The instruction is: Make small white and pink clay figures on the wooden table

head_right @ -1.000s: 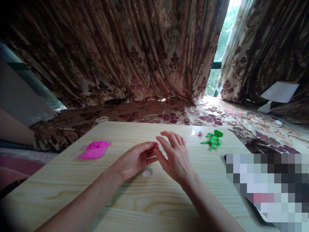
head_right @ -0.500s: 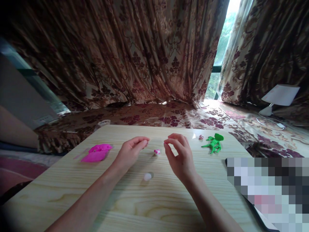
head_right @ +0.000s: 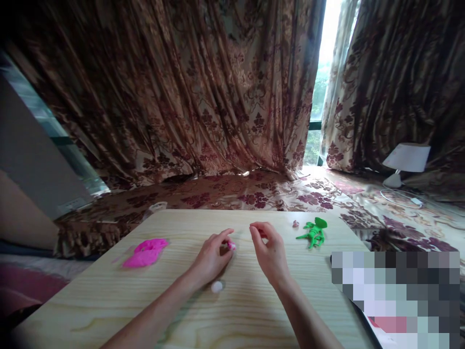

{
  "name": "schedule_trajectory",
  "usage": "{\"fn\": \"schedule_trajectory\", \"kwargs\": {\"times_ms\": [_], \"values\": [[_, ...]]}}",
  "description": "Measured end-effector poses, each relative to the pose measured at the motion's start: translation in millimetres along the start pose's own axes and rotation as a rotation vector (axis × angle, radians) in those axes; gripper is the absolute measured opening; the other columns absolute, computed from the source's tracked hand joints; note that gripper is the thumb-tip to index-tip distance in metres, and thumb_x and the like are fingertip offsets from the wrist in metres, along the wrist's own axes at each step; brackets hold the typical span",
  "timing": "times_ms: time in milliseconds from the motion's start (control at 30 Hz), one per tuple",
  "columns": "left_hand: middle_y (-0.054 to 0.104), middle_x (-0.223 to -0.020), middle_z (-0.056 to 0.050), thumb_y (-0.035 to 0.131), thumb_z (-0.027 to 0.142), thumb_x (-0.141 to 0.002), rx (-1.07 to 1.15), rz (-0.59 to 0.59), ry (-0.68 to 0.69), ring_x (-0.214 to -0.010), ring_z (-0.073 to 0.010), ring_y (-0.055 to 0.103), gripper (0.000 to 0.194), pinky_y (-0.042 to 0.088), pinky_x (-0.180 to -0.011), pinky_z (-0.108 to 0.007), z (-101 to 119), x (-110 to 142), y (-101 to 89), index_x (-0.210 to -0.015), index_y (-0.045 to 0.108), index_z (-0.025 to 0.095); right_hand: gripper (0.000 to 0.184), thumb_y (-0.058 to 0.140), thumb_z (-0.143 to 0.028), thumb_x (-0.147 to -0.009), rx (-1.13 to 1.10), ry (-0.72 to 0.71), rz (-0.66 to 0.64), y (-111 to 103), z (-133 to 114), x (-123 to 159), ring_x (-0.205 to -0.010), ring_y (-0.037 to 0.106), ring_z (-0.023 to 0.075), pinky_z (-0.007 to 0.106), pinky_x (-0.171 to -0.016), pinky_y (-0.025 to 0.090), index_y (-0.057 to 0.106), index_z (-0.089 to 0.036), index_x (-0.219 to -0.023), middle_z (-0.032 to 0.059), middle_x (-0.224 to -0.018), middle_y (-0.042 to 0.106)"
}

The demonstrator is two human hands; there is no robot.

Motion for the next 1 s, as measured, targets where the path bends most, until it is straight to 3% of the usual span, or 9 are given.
{"fn": "schedule_trajectory", "kwargs": {"times_ms": [133, 300, 567, 800, 1000], "values": [[0.058, -0.098, -0.004, 0.051, 0.020, -0.078, 0.267, 0.030, 0.035, -0.089, -0.0163, 0.056, 0.039, 0.041, -0.087, -0.032, 34.3, -8.5, -14.1, -0.116, 0.050, 0.024, 0.028, 0.060, -0.041, -0.076, -0.351, 0.277, -0.027, 5.5, 18.3, 0.0, -0.067, 0.057, 0.0155, 0.027, -0.062, 0.046, 0.065, -0.015, -0.085, 0.0046, -0.074, 0.063], [0.060, -0.094, -0.004, 0.055, 0.022, -0.077, 0.516, -0.022, -0.003, -0.087, -0.0161, 0.059, 0.023, 0.043, -0.084, -0.030, 63.6, -9.2, -11.2, -0.099, 0.053, 0.021, 0.024, 0.064, -0.036, -0.075, -0.606, 0.346, -0.092, 17.1, 11.3, 3.6, -0.070, 0.056, 0.0146, 0.025, -0.059, 0.045, 0.065, -0.015, -0.086, 0.0052, -0.076, 0.062], [0.061, -0.095, -0.005, 0.058, 0.018, -0.073, 0.625, 0.003, -0.121, -0.091, -0.0166, 0.057, 0.028, 0.043, -0.085, -0.030, 35.7, 1.1, -4.0, -0.100, 0.053, 0.020, 0.022, 0.070, -0.031, -0.070, -0.543, 0.350, -0.083, 17.0, 12.3, 3.7, -0.071, 0.056, 0.0133, 0.024, -0.061, 0.045, 0.067, -0.017, -0.086, 0.0038, -0.078, 0.065], [0.054, -0.102, -0.003, 0.058, 0.017, -0.074, 0.579, 0.062, -0.030, -0.093, -0.0151, 0.054, 0.024, 0.042, -0.090, -0.030, 43.7, 6.0, -17.0, -0.097, 0.055, 0.023, 0.019, 0.069, -0.030, -0.071, -0.401, 0.296, -0.129, 22.6, 2.6, 7.6, -0.063, 0.054, 0.0109, 0.024, -0.060, 0.044, 0.066, -0.018, -0.085, 0.0011, -0.075, 0.065], [0.059, -0.102, -0.002, 0.058, 0.022, -0.076, 0.634, 0.039, -0.131, -0.095, -0.0148, 0.055, 0.032, 0.042, -0.086, -0.027, 39.4, 10.0, -12.3, -0.107, 0.051, 0.026, 0.015, 0.068, -0.027, -0.072, -0.344, 0.185, -0.134, 24.8, -8.4, 8.5, -0.068, 0.057, 0.0122, 0.023, -0.060, 0.045, 0.064, -0.021, -0.085, 0.0001, -0.077, 0.065]]}}
Point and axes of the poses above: each hand's wrist, its own x-axis away from the middle knuckle, its own y-axis out of the palm, z = x × y, the point moved 9 cm from there along -x, towards the middle knuckle
